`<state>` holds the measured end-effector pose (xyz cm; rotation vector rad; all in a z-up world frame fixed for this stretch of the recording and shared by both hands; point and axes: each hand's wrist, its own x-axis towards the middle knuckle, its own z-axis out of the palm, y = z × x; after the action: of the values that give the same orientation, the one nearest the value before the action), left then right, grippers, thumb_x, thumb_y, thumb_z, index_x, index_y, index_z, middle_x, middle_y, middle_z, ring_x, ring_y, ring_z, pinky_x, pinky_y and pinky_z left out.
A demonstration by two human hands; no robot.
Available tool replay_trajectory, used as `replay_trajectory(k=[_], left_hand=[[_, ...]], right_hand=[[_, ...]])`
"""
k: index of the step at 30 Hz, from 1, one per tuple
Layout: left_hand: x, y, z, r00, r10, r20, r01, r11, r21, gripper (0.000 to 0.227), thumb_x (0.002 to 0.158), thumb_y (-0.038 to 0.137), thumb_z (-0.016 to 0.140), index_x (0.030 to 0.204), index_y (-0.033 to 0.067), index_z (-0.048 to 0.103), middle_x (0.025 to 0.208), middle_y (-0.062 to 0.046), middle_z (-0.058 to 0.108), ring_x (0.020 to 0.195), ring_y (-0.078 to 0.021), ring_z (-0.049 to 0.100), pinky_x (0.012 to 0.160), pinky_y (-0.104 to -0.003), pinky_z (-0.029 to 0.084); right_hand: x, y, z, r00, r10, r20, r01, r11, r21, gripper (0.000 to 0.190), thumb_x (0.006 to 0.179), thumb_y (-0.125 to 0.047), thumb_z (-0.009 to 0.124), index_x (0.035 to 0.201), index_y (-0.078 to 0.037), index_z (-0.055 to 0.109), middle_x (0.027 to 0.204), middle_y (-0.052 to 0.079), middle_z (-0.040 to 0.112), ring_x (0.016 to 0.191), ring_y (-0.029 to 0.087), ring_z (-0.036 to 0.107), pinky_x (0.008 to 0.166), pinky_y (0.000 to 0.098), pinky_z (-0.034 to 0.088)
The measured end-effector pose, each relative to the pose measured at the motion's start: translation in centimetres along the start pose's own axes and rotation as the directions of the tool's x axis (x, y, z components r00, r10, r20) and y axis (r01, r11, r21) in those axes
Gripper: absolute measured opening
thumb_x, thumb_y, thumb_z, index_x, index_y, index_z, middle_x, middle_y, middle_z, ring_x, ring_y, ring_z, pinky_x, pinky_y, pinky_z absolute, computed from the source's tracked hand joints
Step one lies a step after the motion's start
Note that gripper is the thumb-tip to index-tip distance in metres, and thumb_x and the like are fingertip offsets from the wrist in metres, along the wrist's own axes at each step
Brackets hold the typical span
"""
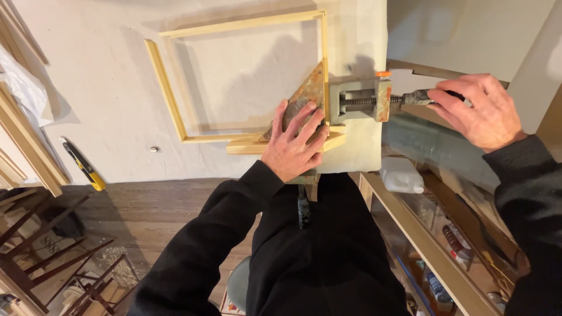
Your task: The person assembles a small wooden frame by clamping pieces at right angles, tapping joints with a hammer, applying wood glue to mitered ends, and clamping the assembled corners. They handle thin wooden strips, a triangular clamp, a hammer, and a glue bottle.
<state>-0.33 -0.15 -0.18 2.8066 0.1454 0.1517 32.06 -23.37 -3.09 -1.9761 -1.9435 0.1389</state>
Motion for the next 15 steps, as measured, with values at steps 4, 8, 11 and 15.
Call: replay_trajectory(k=[4, 8, 11, 15], left_hand=[[0.1, -0.1, 0.0, 1.000, -0.006, -0.009, 0.006, 1.000, 0.001, 0.039, 0.087, 0.025, 0.075, 0.121, 0.0079, 0.069, 0.151, -0.013, 0.041, 0.149, -0.0315, 0.040, 0.120, -0.074, 0.029], [0.1, -0.1, 0.1, 1.000, -0.006, -0.015, 0.006, 1.000, 0.004, 0.039, 0.086, 0.026, 0.076, 0.121, 0.0075, 0.069, 0.150, -0.013, 0.041, 0.149, -0.0316, 0.040, 0.119, -0.074, 0.029], [0.1, 0.0, -0.1, 1.000, -0.006, 0.005, 0.006, 1.000, -0.013, 0.039, 0.084, 0.026, 0.075, 0.118, 0.0081, 0.069, 0.148, -0.014, 0.042, 0.148, -0.0329, 0.040, 0.118, -0.075, 0.028], [-0.1, 0.3, 0.0, 1.000, 0.007, -0.002, -0.007, 1.000, -0.010, 0.038, 0.085, 0.025, 0.076, 0.118, 0.0085, 0.069, 0.149, -0.014, 0.043, 0.148, -0.0325, 0.040, 0.120, -0.074, 0.028]], right_hand=[[0.0, 1.0, -0.1, 0.994, -0.006, 0.107, 0.008, 1.000, -0.015, 0.050, 0.091, -0.019, 0.083, 0.137, -0.008, 0.068, 0.118, 0.004, 0.069, 0.103, 0.022, 0.062, 0.092, 0.0345, 0.056], [-0.8, 1.6, 0.9, 0.860, 0.303, 0.412, -0.443, 0.843, 0.305, 0.052, 0.107, -0.032, 0.066, 0.156, -0.015, 0.063, 0.107, 0.006, 0.068, 0.094, 0.018, 0.061, 0.087, 0.0337, 0.054], [2.9, 1.2, 0.7, 0.549, 0.423, 0.721, -0.833, 0.199, 0.517, 0.049, 0.107, -0.049, 0.044, 0.136, -0.016, 0.064, 0.127, -0.005, 0.065, 0.114, 0.006, 0.059, 0.090, 0.0316, 0.053], [-0.2, 2.6, 2.9, 0.403, 0.401, 0.823, -0.910, 0.080, 0.406, 0.052, 0.114, -0.055, 0.049, 0.135, -0.012, 0.069, 0.129, 0.006, 0.072, 0.088, 0.024, 0.065, 0.089, 0.0379, 0.053]])
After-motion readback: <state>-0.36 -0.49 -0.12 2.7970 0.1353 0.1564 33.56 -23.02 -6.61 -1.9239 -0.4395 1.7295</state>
